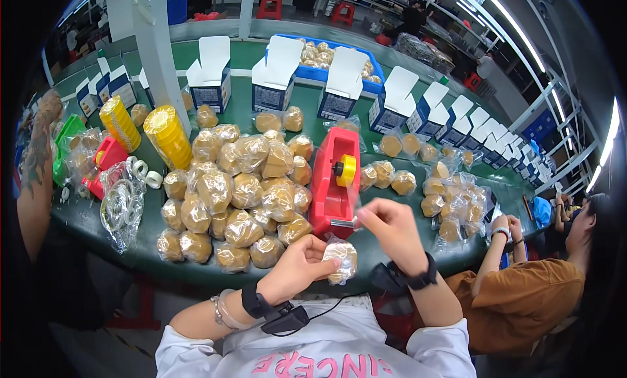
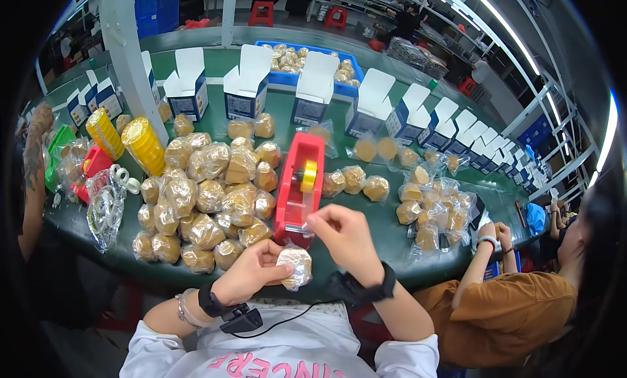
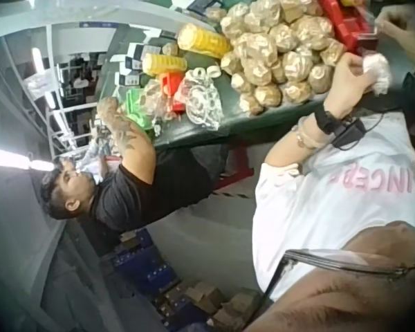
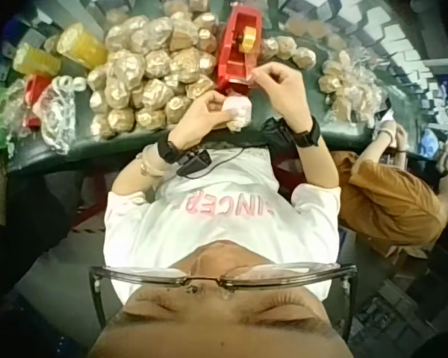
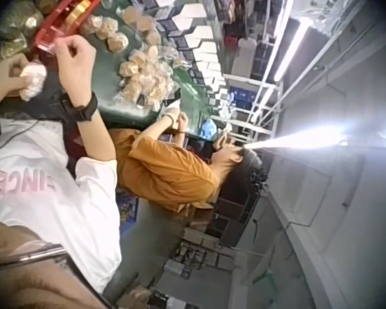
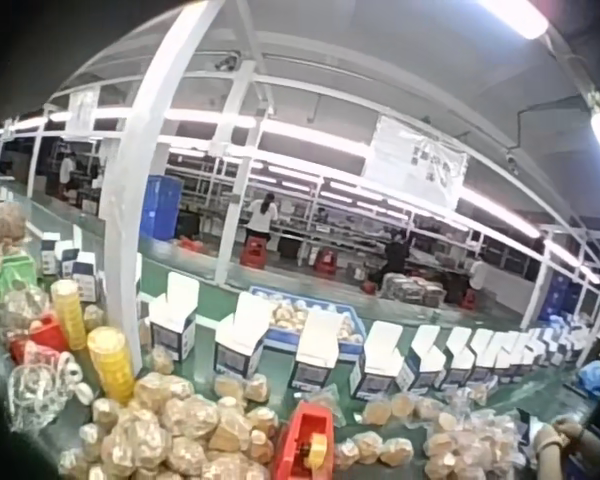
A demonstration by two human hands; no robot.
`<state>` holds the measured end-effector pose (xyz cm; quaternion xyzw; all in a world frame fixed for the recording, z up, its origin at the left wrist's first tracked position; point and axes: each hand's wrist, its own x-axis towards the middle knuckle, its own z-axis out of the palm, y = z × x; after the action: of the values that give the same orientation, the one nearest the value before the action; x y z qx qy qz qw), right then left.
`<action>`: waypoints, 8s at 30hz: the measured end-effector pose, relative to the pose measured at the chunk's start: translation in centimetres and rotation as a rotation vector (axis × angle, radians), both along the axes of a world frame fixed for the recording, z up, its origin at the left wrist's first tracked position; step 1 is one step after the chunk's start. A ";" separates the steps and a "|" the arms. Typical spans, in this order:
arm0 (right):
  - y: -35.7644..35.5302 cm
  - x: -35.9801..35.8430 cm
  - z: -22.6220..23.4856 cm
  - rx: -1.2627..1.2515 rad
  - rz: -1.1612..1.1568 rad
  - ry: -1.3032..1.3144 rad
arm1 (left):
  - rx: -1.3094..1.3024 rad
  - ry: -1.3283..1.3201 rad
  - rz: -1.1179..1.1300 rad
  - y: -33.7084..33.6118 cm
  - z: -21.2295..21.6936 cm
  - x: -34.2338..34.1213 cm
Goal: Sealing plastic bags containing food items with a tape dispenser and placing them into boxes.
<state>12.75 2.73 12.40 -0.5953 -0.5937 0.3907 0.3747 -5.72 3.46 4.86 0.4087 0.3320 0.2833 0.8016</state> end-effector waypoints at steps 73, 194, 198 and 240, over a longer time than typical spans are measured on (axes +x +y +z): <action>-3.8 0.0 -6.0 0.529 0.097 -0.275 | 0.752 0.369 0.330 -3.0 0.4 3.5; -6.1 10.9 -8.2 -0.031 -0.210 0.461 | 1.057 0.525 0.251 -1.7 -2.1 12.2; -6.7 10.6 -10.8 0.405 -0.155 -0.008 | 1.205 0.541 0.209 -0.6 -2.0 12.6; 2.8 6.2 -2.0 0.297 0.248 -0.037 | -0.109 -0.081 -0.130 1.5 3.3 1.8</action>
<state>18.96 5.57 10.35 -0.4630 -0.7203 0.3310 0.3965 -3.92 4.94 8.11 0.3732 0.2871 0.2284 0.8521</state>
